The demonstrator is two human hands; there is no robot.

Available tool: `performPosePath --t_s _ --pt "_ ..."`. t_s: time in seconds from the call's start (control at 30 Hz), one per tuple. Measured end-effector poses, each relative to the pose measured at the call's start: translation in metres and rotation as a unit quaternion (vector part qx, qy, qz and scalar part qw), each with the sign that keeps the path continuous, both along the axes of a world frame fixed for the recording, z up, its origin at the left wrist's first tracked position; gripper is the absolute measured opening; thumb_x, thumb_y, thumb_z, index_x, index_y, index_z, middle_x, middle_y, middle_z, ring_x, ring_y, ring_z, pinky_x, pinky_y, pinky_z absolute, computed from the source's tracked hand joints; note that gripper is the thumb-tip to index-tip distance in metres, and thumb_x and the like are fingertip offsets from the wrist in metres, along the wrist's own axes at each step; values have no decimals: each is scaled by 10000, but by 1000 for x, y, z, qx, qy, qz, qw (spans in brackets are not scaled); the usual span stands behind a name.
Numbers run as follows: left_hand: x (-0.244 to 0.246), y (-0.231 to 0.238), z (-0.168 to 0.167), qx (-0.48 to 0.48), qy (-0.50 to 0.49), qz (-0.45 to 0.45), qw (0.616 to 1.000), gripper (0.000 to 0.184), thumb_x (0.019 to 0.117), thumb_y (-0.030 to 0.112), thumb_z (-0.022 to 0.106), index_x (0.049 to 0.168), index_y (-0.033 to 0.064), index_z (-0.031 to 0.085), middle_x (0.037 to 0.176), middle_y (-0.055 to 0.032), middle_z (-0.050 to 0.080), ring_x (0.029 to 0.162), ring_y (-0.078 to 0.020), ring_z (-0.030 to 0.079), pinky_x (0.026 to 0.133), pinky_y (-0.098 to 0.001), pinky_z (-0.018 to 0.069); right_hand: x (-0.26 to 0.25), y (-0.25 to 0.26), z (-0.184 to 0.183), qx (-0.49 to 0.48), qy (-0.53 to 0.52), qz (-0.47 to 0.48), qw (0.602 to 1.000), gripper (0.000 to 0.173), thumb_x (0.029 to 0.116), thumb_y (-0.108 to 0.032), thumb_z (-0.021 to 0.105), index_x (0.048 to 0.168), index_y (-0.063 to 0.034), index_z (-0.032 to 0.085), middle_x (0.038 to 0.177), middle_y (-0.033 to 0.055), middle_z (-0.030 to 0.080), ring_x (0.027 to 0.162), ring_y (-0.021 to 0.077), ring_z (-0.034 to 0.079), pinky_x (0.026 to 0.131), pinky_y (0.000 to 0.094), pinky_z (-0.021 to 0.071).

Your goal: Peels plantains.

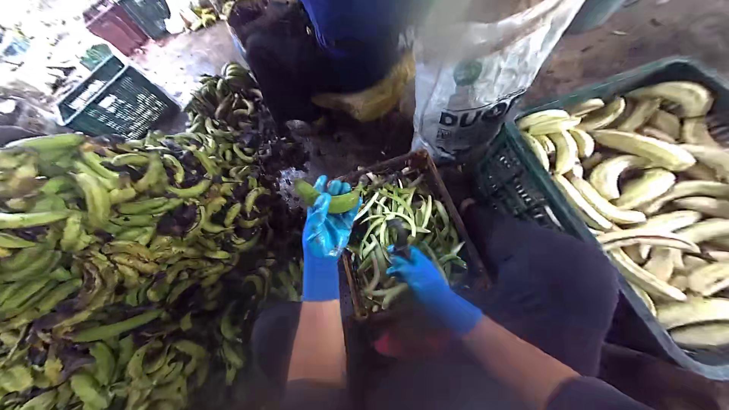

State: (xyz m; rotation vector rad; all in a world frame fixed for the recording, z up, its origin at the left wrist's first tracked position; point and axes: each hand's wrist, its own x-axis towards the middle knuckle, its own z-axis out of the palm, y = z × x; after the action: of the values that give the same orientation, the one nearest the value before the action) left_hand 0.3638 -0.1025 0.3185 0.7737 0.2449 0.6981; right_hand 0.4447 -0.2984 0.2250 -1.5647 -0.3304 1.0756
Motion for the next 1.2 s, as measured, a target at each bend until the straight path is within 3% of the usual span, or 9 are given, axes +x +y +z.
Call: performPosePath --t_s 0.13,0.27,0.6,0.73,0.83,0.93,1.03,1.13,1.2 --pt "-30 -2 18 0 2 73 997 543 988 258 604 1495 210 414 1241 -101 654 1131 -306 655 988 -544 539 34 38 -60 -110 -204 73 970 487 1018 -346 560 1354 6 564 1226 211 650 1065 313 673 951 515 545" --pt "-47 -1 0 20 74 160 984 557 968 108 565 1484 70 357 1196 -147 666 1052 -293 689 917 -483 588 63 67 -53 -132 -187 90 969 498 1032 -363 552 1371 2 546 1251 223 634 1080 330 665 949 533 535" --pt "-39 -28 -18 178 170 140 959 568 888 -30 629 1429 -34 459 1299 -138 642 1173 -193 636 999 -353 538 -18 11 50 29 -150 39 988 499 1061 -375 495 1363 22 482 910 64 709 639 121 668 599 319 593" --pt "-35 -36 -21 188 168 109 962 595 842 -25 659 1413 -2 494 1242 -79 675 1089 -140 671 925 -304 575 -18 11 101 317 -320 -31 892 552 1062 -481 477 1300 13 542 907 10 723 656 40 647 557 242 579" --pt "-34 -36 -15 167 127 88 974 549 877 -31 645 1408 19 513 1274 -105 666 1125 -187 663 961 -355 564 1 3 84 114 -337 95 930 488 1050 -432 485 1246 2 595 868 60 716 670 138 672 627 378 598" --pt "-38 -26 -4 78 17 -13 997 508 953 83 617 1442 95 482 1319 -137 633 1164 -267 641 984 -440 546 8 -1 43 -144 -116 320 929 479 1093 -439 420 1270 -25 585 894 143 706 702 253 682 712 473 574" --pt "-26 -17 22 -52 9 -65 996 521 869 413 720 1299 134 623 1105 -121 706 961 -259 706 816 -415 606 40 0 84 -20 -75 291 954 453 1114 -378 322 1228 -39 600 794 62 688 542 142 612 517 319 543" --pt "-7 -8 36 -18 36 -74 996 584 968 565 558 1377 148 565 923 -80 714 711 -167 704 599 -293 604 97 26 123 138 -280 164 936 409 1089 -331 399 1363 -90 584 978 -16 718 758 52 662 702 258 572" --pt "5 -6 45 -25 34 -74 996 535 1036 520 434 1418 151 503 861 -92 706 624 -154 686 517 -254 575 123 44 131 155 -557 116 808 571 1031 -548 405 1397 -175 633 1130 81 722 953 214 693 797 483 548"
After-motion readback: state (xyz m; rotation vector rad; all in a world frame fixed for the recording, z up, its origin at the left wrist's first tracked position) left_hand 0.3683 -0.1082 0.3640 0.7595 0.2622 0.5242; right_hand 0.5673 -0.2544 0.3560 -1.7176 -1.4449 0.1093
